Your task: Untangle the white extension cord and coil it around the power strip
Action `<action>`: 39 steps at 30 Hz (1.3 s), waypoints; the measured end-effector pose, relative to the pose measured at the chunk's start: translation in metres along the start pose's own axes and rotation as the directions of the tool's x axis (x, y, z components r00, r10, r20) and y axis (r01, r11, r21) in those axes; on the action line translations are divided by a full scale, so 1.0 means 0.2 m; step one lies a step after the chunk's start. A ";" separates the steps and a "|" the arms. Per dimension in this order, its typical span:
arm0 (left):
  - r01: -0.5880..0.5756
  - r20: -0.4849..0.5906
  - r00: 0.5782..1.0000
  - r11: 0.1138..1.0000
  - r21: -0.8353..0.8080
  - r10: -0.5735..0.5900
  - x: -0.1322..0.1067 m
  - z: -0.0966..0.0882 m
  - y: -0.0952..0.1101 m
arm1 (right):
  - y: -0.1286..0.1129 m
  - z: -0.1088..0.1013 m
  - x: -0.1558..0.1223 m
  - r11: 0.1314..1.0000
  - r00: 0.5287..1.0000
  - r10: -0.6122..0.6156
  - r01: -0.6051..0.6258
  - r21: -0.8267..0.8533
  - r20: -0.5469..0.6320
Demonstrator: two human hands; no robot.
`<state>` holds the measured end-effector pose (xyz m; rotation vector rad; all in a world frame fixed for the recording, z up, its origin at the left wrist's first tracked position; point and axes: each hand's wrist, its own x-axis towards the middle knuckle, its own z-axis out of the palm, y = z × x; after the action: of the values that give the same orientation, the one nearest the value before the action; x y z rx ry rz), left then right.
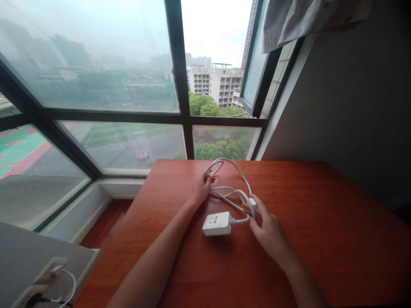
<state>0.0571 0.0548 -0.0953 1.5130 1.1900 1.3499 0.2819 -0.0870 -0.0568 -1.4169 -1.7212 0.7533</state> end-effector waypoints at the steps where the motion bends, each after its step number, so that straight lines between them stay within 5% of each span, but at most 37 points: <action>1: -0.001 0.000 1.000 1.000 -0.002 0.001 0.00 0.00 0.00 | 0.02 -0.02 0.01 0.998 1.000 0.026 -0.026 0.061 -0.002; 5: 0.000 0.006 1.000 1.000 -0.004 0.000 0.01 -0.01 -0.01 | 0.10 -0.09 0.05 0.995 1.000 0.014 -0.014 0.094 0.004; 11: 0.026 0.013 1.000 0.994 -0.109 -0.025 0.01 -0.01 -0.01 | 0.18 -0.13 0.06 0.902 0.983 -0.134 0.069 -0.427 -0.123; 15: 0.070 0.035 0.997 0.982 -0.176 -0.064 0.01 -0.01 0.00 | 0.18 -0.12 0.03 0.841 0.969 -0.203 0.098 -0.532 -0.142; 23: 0.134 0.056 0.991 0.954 -0.267 -0.123 0.01 -0.02 0.05 | -0.14 -0.07 -0.10 0.822 0.889 -0.457 0.405 -0.401 -0.038; 25: 0.144 0.058 0.989 0.952 -0.270 -0.133 0.00 -0.03 0.07 | -0.24 -0.02 -0.14 0.823 0.875 -0.479 0.476 -0.310 0.072; 27: 0.158 0.064 0.987 0.948 -0.278 -0.146 0.00 -0.04 0.08 | -0.28 0.06 -0.16 0.828 0.876 -0.422 0.477 -0.295 0.233; 31: 0.182 0.074 0.983 0.940 -0.287 -0.168 -0.01 -0.04 0.10 | -0.26 0.20 -0.13 0.851 0.928 -0.241 0.342 -0.398 0.283; 34: 0.187 0.075 0.982 0.938 -0.293 -0.173 -0.01 -0.04 0.10 | -0.25 0.23 -0.08 0.930 0.936 -0.144 0.239 -0.278 0.322; 36: 0.192 0.075 0.981 0.936 -0.295 -0.178 -0.01 -0.04 0.10 | -0.28 0.20 -0.06 0.986 0.928 -0.130 0.157 -0.050 0.350; 39: 0.195 0.074 0.981 0.929 -0.314 -0.181 -0.01 -0.04 0.09 | -0.36 0.07 0.01 0.884 0.931 -0.106 -0.073 0.462 0.349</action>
<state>0.0525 0.0480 -0.0773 1.1615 1.0034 1.3010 0.2324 -0.0992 -0.0041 -0.9632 -1.6574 1.3903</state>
